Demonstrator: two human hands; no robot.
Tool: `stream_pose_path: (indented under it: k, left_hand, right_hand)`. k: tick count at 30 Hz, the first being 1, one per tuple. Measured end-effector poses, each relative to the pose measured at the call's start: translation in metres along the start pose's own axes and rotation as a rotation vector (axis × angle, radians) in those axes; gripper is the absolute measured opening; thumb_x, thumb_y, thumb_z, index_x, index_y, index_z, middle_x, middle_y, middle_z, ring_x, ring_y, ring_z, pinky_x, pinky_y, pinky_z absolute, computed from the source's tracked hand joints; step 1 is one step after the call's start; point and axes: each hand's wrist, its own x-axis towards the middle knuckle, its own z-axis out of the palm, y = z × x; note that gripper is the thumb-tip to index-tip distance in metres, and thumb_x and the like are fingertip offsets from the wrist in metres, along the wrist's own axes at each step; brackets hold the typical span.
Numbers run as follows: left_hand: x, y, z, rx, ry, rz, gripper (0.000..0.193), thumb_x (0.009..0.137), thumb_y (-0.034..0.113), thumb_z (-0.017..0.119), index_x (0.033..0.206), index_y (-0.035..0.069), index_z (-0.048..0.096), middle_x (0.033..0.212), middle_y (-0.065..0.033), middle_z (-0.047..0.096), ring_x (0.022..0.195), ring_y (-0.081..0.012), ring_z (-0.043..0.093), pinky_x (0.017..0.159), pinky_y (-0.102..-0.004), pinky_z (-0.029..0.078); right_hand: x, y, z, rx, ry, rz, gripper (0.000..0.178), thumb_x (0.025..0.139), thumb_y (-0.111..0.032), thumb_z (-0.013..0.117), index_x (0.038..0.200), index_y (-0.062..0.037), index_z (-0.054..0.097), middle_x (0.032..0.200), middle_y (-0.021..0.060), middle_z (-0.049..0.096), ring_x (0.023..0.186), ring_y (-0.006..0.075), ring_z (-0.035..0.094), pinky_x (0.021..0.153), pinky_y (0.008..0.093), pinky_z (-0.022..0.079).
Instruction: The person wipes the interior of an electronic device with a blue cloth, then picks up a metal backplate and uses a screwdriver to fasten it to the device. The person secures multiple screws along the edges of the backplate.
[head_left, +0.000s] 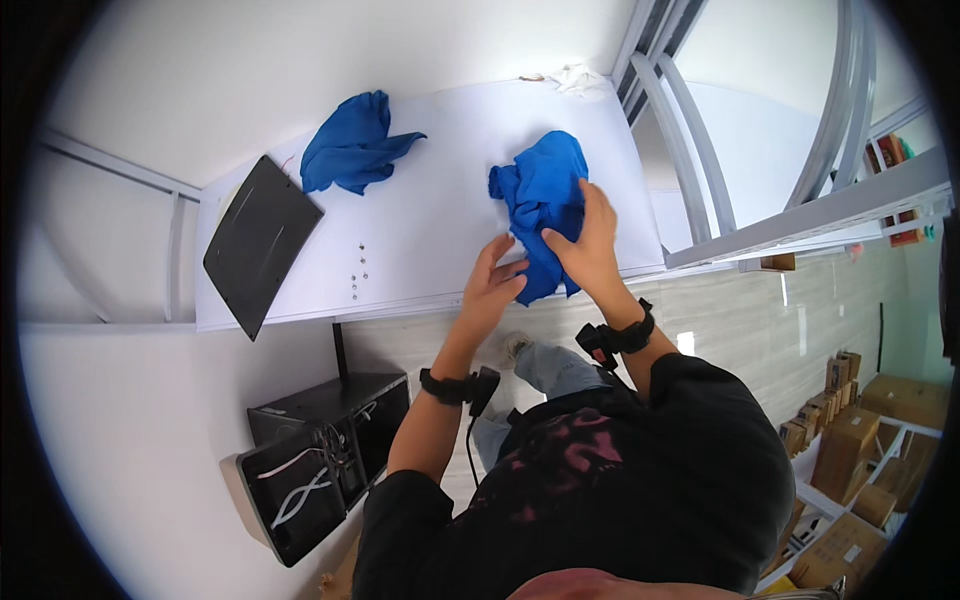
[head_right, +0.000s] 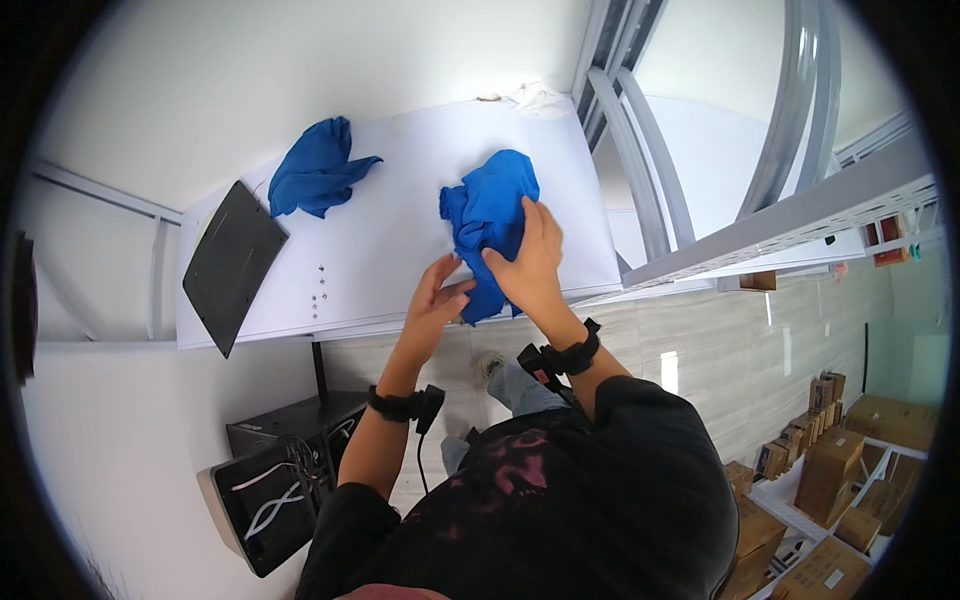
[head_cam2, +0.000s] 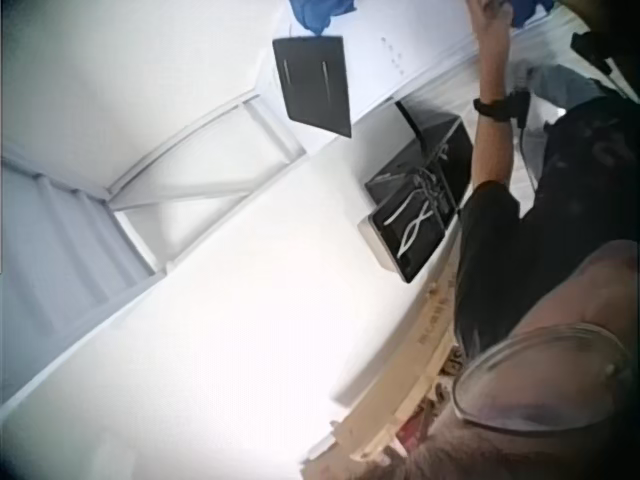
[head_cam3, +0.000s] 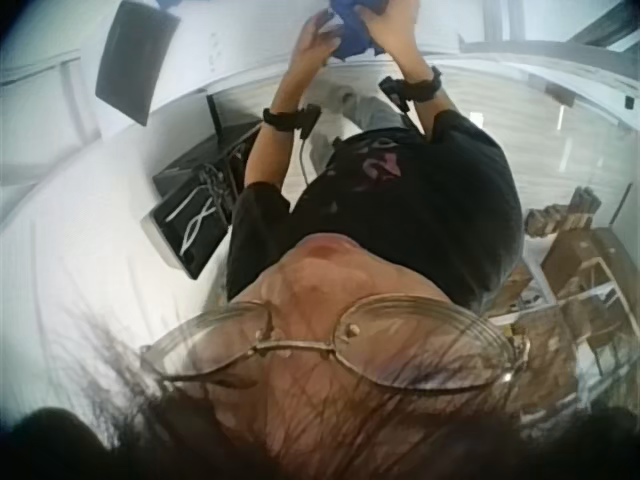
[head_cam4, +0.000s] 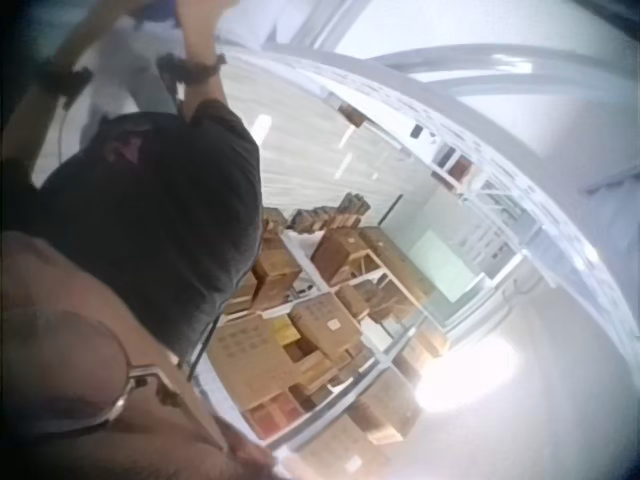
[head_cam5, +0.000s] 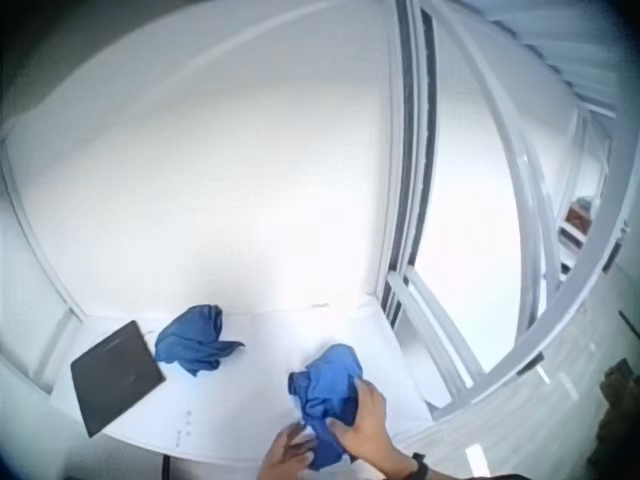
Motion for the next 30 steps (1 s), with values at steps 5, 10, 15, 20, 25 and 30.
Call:
stream_pose_path:
  k: [5, 10, 15, 20, 25, 30]
  left_hand:
    - [-0.070, 0.000, -0.046, -0.060, 0.024, -0.031, 0.051, 0.088, 0.003, 0.055, 0.137, 0.005, 0.039, 0.132, -0.0146, 0.049, 0.115, -0.0266, 0.054, 0.092, -0.0357, 0.046]
    - [-0.157, -0.037, -0.091, -0.230, 0.298, -0.029, 0.042, 0.089, 0.003, 0.052, 0.130, 0.003, 0.045, 0.121, -0.0121, 0.056, 0.110, -0.0224, 0.057, 0.088, -0.0313, 0.047]
    - [-0.228, -0.116, -0.134, -0.473, 0.632, -0.042, 0.031, 0.091, 0.006, 0.052, 0.121, 0.003, 0.051, 0.112, -0.0107, 0.060, 0.100, -0.0188, 0.060, 0.082, -0.0306, 0.050]
    - [-0.271, -0.233, -0.188, -0.513, 0.884, -0.200, 0.026, 0.091, 0.011, 0.053, 0.116, 0.004, 0.054, 0.106, -0.0086, 0.062, 0.093, -0.0155, 0.061, 0.077, -0.0292, 0.049]
    - [-0.263, -0.357, -0.261, -0.573, 0.961, -0.176, 0.024, 0.091, 0.014, 0.055, 0.113, 0.004, 0.055, 0.101, -0.0070, 0.063, 0.088, -0.0160, 0.062, 0.075, -0.0287, 0.049]
    - [-0.226, -0.464, -0.324, -0.527, 0.925, -0.178, 0.023, 0.091, 0.014, 0.054, 0.112, 0.005, 0.055, 0.102, -0.0069, 0.062, 0.087, -0.0150, 0.061, 0.074, -0.0284, 0.050]
  right_hand:
    - [-0.025, -0.055, -0.004, 0.410, -0.095, -0.134, 0.036, 0.073, 0.004, 0.064, 0.108, -0.0025, 0.058, 0.105, 0.0146, 0.060, 0.095, 0.0284, 0.058, 0.082, 0.0351, 0.047]
    - [-0.108, -0.111, 0.043, 0.673, -0.587, -0.174, 0.018, 0.081, 0.005, 0.060, 0.098, 0.0002, 0.062, 0.093, 0.0090, 0.063, 0.081, 0.0174, 0.060, 0.073, 0.0268, 0.048]
    - [-0.224, -0.103, 0.143, 0.638, -0.898, 0.135, 0.017, 0.084, 0.001, 0.061, 0.100, 0.0005, 0.062, 0.092, 0.0084, 0.064, 0.080, 0.0143, 0.062, 0.071, 0.0267, 0.049]
    - [-0.330, -0.035, 0.272, 0.555, -1.042, 0.312, 0.017, 0.085, -0.007, 0.063, 0.100, 0.0008, 0.063, 0.086, 0.0074, 0.067, 0.075, 0.0145, 0.063, 0.068, 0.0277, 0.051]
    - [-0.335, 0.064, 0.410, 0.333, -1.200, 0.347, 0.024, 0.079, -0.012, 0.064, 0.101, 0.0000, 0.064, 0.081, 0.0062, 0.067, 0.071, 0.0139, 0.062, 0.062, 0.0277, 0.050]
    - [-0.233, 0.156, 0.496, 0.162, -1.124, 0.443, 0.033, 0.072, -0.020, 0.065, 0.101, -0.0040, 0.065, 0.084, 0.0049, 0.065, 0.070, 0.0141, 0.061, 0.058, 0.0280, 0.050]
